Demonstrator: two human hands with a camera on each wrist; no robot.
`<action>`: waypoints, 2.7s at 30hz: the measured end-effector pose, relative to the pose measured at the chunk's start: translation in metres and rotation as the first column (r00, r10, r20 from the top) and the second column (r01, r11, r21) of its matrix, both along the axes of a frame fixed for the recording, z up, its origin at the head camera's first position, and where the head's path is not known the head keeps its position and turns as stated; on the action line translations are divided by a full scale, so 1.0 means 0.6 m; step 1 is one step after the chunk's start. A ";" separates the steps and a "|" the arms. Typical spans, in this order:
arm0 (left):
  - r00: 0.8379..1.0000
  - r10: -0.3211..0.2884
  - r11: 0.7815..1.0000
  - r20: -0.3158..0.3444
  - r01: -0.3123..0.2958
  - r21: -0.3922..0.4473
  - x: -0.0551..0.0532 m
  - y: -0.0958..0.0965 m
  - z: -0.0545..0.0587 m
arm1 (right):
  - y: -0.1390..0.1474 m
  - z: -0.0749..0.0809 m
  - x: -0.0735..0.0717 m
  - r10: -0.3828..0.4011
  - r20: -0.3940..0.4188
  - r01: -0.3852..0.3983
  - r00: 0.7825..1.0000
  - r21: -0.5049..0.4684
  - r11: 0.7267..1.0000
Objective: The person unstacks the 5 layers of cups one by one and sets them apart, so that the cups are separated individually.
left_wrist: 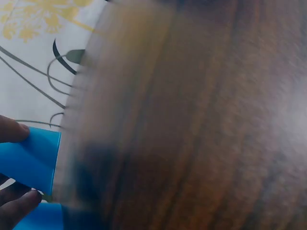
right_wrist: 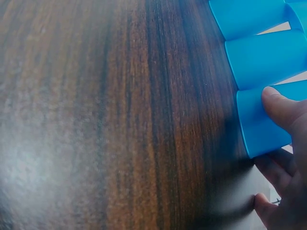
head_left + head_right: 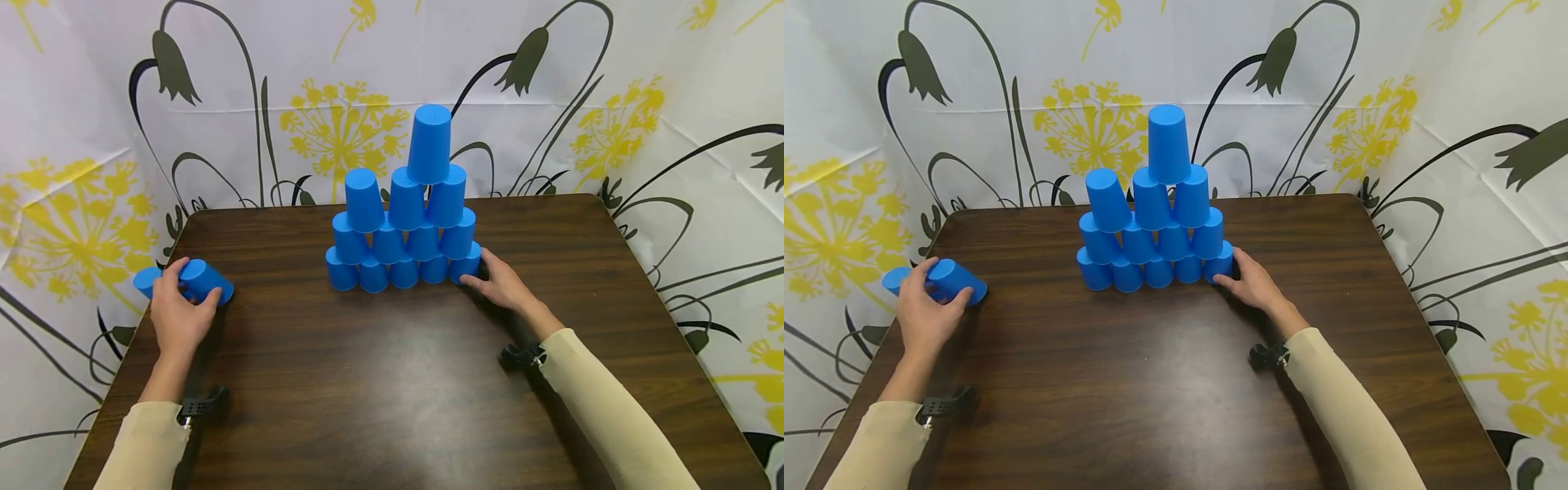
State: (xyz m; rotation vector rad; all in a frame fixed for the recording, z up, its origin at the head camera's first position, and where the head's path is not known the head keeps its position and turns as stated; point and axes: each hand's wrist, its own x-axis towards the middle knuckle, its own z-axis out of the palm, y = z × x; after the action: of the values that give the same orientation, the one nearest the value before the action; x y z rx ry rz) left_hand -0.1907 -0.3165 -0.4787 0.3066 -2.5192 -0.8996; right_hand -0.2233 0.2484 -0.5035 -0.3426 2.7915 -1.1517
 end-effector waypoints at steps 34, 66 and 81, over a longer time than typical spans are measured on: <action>0.994 0.105 0.994 0.041 -0.106 0.033 -0.003 -0.008 -0.028 | 0.000 -0.001 0.000 -0.007 0.004 0.007 1.000 0.009 1.000; 0.937 -0.100 0.970 -0.335 0.017 -0.242 -0.005 0.037 0.064 | 0.001 -0.002 -0.002 0.003 -0.001 -0.003 1.000 -0.005 1.000; 0.613 -0.645 0.764 -0.455 0.534 -0.363 -0.042 0.313 0.270 | -0.003 -0.005 -0.001 0.005 -0.003 -0.005 1.000 -0.002 1.000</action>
State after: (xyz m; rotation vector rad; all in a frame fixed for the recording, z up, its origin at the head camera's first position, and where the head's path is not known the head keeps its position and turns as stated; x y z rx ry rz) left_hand -0.2159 -0.1286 -0.3166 -0.8170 -2.1017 -0.7940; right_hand -0.2240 0.2468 -0.5067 -0.3512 2.7911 -1.1540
